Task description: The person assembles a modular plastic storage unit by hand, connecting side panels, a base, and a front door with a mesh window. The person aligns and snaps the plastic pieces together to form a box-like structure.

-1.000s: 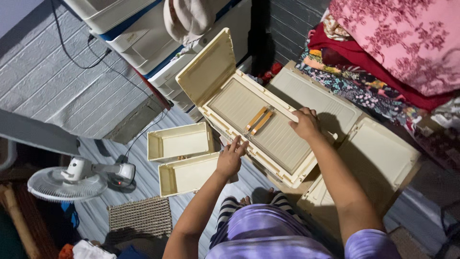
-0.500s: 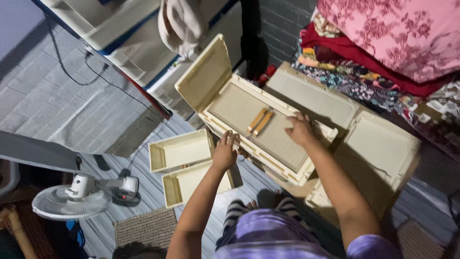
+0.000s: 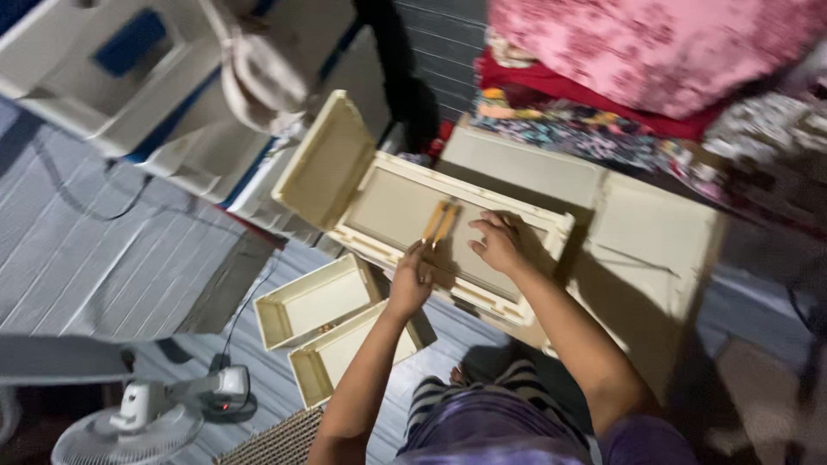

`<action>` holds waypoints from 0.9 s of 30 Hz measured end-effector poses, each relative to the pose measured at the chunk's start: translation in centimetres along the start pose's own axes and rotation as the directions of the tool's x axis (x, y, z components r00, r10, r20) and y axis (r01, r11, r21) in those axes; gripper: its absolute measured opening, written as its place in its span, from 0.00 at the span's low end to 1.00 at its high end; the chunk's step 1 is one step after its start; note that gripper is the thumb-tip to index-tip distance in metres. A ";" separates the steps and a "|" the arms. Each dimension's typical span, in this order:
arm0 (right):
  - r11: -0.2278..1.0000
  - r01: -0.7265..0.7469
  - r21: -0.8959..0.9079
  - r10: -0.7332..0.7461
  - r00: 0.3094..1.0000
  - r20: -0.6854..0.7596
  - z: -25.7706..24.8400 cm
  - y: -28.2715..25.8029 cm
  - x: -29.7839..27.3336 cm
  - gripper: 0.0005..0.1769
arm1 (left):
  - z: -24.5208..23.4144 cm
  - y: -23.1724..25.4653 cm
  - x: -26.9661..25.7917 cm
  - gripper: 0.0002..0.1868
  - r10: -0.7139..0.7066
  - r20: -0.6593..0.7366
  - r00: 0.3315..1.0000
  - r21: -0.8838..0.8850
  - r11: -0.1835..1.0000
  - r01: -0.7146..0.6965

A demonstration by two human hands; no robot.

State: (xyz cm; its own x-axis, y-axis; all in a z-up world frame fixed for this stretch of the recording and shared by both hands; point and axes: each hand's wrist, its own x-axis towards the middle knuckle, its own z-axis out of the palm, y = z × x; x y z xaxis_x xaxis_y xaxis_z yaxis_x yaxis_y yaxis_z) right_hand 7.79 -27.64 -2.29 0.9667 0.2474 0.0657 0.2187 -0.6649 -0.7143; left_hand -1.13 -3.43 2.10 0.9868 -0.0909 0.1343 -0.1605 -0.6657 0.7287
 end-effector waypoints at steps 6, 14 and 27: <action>0.989 0.120 0.082 -0.092 0.952 -0.292 -6.8 3.5 -5.8 0.19 | 5.7 9.1 -0.4 0.33 0.102 0.108 0.989 -0.221 0.972 -0.076; 0.997 -0.003 -0.071 -0.028 0.902 -0.432 -13.9 16.0 -14.3 0.16 | 17.4 16.6 -3.6 0.30 0.004 0.424 0.906 -0.346 0.925 0.158; 0.843 -0.529 0.097 0.523 0.848 0.087 -13.7 33.5 -24.8 0.32 | 39.8 6.8 -8.4 0.38 -0.360 0.300 0.883 -0.101 0.909 0.405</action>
State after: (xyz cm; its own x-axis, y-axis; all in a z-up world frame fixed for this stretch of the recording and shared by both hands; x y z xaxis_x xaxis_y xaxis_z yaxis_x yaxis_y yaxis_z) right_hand -7.04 -65.73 -18.33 0.9226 -0.0764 -0.3782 -0.3402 -0.6233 -0.7041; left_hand -9.61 -36.72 -20.79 0.9365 -0.0625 -0.3451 0.2511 -0.5674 0.7842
